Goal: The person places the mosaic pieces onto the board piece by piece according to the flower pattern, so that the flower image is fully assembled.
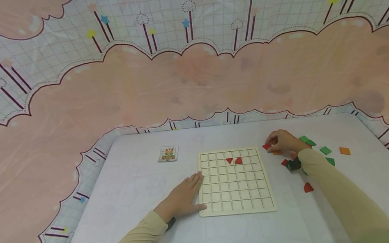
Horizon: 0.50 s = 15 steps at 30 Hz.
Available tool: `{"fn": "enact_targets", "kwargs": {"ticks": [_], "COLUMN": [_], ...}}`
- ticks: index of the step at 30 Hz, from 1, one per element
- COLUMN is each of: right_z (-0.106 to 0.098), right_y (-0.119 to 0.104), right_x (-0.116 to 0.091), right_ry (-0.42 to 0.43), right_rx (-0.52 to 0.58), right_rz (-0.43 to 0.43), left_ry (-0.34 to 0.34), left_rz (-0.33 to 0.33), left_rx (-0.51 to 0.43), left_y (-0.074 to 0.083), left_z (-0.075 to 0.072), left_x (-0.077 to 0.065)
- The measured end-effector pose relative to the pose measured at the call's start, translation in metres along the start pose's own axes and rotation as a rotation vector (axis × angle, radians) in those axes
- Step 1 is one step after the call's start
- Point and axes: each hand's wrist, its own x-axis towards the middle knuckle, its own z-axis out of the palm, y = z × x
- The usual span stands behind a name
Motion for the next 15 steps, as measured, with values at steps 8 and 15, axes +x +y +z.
{"fn": "enact_targets", "kwargs": {"ticks": [8, 15], "right_z": [-0.0017, -0.0047], "right_y": [-0.002, -0.0028], "right_x": [-0.0017, -0.0058], "right_ry": [-0.009, -0.042], "right_rx": [0.009, 0.011], "right_rz": [0.008, -0.001], "left_ry": [0.004, 0.0], "left_rz": [-0.003, -0.015], "left_rx": [0.014, 0.009], "left_y": [0.0009, 0.0018], "left_z": [-0.0011, -0.0019], "left_x": [0.0, -0.0003]}}
